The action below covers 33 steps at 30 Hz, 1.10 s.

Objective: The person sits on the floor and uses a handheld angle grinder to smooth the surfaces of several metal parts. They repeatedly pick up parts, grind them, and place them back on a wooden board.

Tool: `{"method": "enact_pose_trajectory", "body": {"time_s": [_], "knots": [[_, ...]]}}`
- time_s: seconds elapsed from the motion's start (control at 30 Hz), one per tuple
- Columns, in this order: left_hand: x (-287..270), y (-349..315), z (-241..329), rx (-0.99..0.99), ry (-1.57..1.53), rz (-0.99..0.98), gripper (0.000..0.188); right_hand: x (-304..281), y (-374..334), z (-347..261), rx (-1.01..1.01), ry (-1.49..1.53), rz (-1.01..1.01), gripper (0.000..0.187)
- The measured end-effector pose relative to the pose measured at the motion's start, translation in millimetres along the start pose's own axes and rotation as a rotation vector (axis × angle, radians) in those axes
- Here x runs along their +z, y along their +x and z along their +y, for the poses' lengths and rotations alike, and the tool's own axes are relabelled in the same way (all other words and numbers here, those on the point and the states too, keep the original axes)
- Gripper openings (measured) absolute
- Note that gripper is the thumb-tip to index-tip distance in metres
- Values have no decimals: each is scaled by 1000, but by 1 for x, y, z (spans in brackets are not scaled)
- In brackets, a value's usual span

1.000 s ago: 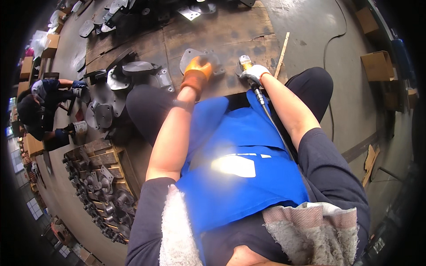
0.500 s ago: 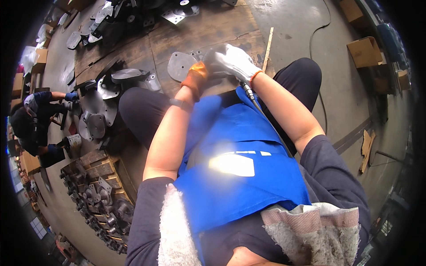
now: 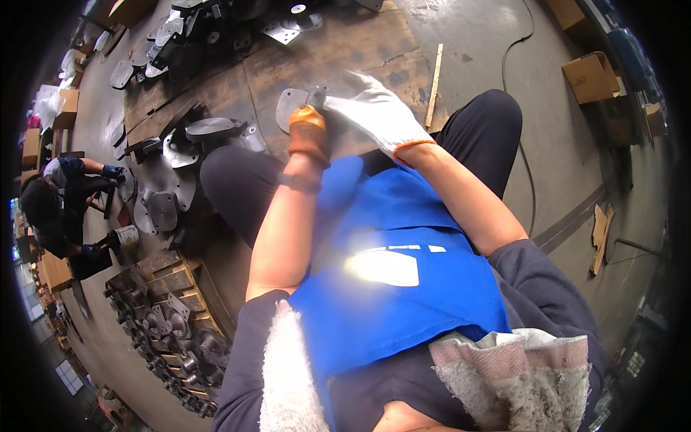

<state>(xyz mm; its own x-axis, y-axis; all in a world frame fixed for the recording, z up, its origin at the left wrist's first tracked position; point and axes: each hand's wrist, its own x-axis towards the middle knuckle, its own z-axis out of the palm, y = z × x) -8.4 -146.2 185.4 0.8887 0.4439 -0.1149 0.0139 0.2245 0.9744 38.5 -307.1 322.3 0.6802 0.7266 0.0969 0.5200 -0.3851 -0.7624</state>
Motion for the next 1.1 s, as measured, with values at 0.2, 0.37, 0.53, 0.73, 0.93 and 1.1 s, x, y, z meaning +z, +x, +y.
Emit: {"method": "enact_pose_trajectory", "body": {"time_s": [0.2, 0.37, 0.53, 0.73, 0.93, 1.1], "knots": [[29, -49, 49, 38, 311, -261, 34, -21, -7, 5, -337, -222, 17, 28], [47, -82, 113, -581, -279, -80, 51, -57, -17, -27, -648, -341, 90, 29], [46, -77, 99, -659, -178, -85, 55, -84, -46, -44, -750, -251, -71, 28], [56, -82, 89, -650, -105, -119, 65, -102, -75, -55, -763, -238, -157, 27], [36, -74, 86, -714, -200, -70, 76, -94, -70, -58, -791, -178, -195, 26], [12, -99, 78, -776, -290, -141, 73, -82, -94, -83, -763, -215, -241, 25]]}}
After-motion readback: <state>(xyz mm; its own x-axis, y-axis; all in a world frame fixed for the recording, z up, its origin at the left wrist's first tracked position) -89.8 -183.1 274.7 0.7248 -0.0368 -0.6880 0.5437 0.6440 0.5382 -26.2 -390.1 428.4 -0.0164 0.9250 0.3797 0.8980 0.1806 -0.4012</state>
